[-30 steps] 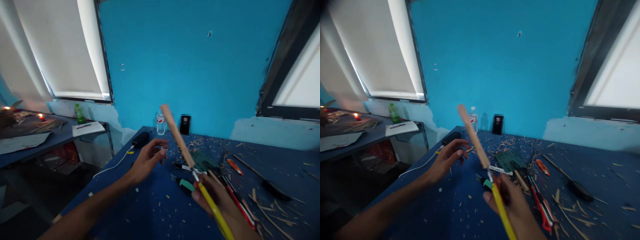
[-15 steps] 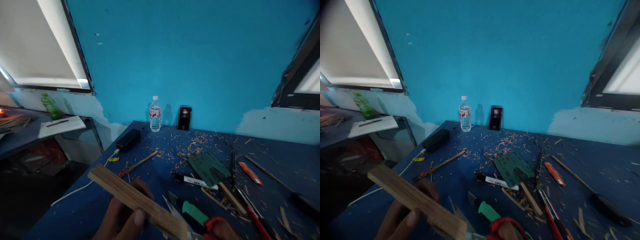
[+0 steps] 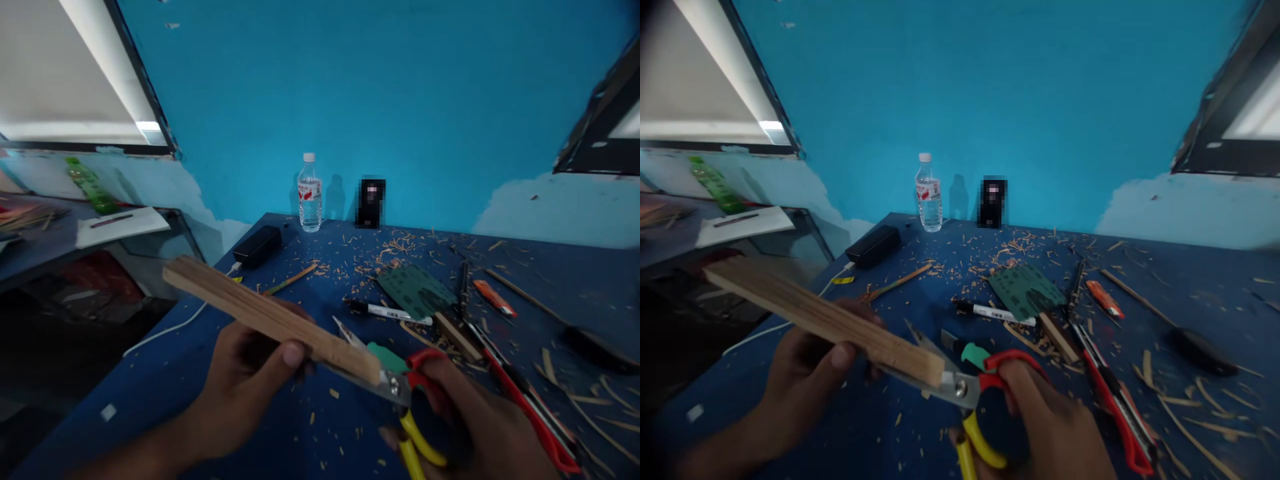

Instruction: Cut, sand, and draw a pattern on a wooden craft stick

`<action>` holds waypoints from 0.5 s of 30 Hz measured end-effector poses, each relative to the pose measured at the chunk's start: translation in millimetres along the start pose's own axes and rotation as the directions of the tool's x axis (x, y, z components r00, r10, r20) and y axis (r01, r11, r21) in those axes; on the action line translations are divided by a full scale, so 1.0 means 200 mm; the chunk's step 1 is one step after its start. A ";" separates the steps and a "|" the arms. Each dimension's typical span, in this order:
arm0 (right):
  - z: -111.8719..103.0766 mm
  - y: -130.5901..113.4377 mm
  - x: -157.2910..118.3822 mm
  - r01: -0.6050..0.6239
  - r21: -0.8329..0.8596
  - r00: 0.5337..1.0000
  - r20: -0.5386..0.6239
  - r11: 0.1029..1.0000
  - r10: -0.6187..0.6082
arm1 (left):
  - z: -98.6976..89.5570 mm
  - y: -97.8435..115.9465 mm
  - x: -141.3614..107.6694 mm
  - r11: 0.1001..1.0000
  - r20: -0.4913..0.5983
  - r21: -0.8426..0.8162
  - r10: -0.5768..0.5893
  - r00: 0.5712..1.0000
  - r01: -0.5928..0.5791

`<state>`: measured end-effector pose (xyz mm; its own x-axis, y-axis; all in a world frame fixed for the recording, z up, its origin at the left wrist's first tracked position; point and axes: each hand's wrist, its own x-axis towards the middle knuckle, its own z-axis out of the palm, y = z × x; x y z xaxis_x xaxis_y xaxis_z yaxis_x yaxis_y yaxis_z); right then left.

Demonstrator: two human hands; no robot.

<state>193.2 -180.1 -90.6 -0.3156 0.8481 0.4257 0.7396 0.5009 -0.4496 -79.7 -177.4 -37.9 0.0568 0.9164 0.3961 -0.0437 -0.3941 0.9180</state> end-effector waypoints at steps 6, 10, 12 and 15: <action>-0.07 -0.06 0.04 0.066 -0.007 0.997 0.039 0.998 -0.066 | 0.04 0.03 0.00 0.995 -0.010 0.006 0.100 0.995 -0.100; -0.09 -0.08 0.03 0.019 0.094 0.995 0.098 0.995 -0.028 | 0.04 0.03 0.01 0.994 -0.011 -0.003 0.110 0.994 -0.110; -0.10 -0.10 0.03 -0.016 0.153 0.991 0.131 0.988 -0.004 | 0.04 0.02 0.01 0.993 -0.016 -0.010 0.118 0.993 -0.118; -0.11 -0.13 0.02 -0.039 0.164 0.989 0.144 0.986 0.015 | 0.04 0.01 0.02 0.990 -0.018 -0.018 0.140 0.990 -0.141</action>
<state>185.9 -192.3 -60.4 -0.3866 0.8718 0.3008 0.6438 0.4887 -0.5888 -71.3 -174.7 -34.9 0.0320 0.8531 0.5207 -0.0690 -0.5179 0.8527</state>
